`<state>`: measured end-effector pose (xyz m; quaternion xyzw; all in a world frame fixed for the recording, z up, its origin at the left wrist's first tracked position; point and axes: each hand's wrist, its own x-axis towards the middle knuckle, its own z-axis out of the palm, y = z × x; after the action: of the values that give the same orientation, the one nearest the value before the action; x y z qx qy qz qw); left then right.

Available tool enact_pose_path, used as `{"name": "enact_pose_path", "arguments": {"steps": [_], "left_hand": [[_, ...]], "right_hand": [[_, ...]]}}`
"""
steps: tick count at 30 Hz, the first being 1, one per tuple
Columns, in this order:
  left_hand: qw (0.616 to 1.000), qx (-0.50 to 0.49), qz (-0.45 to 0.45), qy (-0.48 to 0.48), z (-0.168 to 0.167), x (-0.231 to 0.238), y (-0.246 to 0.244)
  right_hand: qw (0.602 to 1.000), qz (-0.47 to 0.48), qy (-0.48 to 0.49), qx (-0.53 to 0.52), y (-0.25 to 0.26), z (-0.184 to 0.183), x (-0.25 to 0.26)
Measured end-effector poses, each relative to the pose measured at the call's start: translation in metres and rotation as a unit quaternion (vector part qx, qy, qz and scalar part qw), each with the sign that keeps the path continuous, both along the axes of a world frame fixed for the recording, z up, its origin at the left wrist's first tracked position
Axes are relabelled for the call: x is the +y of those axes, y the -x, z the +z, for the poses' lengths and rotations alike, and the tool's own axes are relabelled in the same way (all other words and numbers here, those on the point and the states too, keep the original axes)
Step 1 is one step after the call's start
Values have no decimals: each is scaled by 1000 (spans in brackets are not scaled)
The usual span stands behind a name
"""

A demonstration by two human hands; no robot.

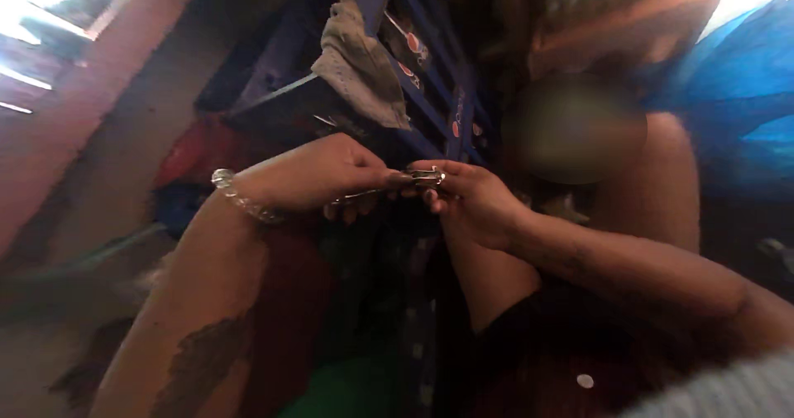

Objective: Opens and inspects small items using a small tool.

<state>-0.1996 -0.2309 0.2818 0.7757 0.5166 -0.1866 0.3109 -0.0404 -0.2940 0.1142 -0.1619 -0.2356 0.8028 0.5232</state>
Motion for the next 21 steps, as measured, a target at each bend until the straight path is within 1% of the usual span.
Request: {"name": "enact_pose_path", "arguments": {"steps": [3, 6, 9, 15, 18, 21], "left_hand": [[1000, -24, -19, 1, 5, -5, 8], [1000, -7, 0, 23, 0, -4, 14], [999, -25, -2, 38, -7, 2, 20], [998, -59, -23, 7, -29, 22, 26], [992, -117, -11, 38, -46, 37, 38], [987, -138, 2, 79, -57, 45, 43]], "right_hand": [[1000, -6, -23, -6, 5, 4, -6], [1000, 5, -3, -5, 14, -2, -6], [1000, 5, 6, -4, 14, -1, -5], [1000, -23, 20, -7, 10, -10, 7], [999, -13, 37, -16, 8, -11, 17], [998, -1, 58, -20, 9, -14, 26]]}}
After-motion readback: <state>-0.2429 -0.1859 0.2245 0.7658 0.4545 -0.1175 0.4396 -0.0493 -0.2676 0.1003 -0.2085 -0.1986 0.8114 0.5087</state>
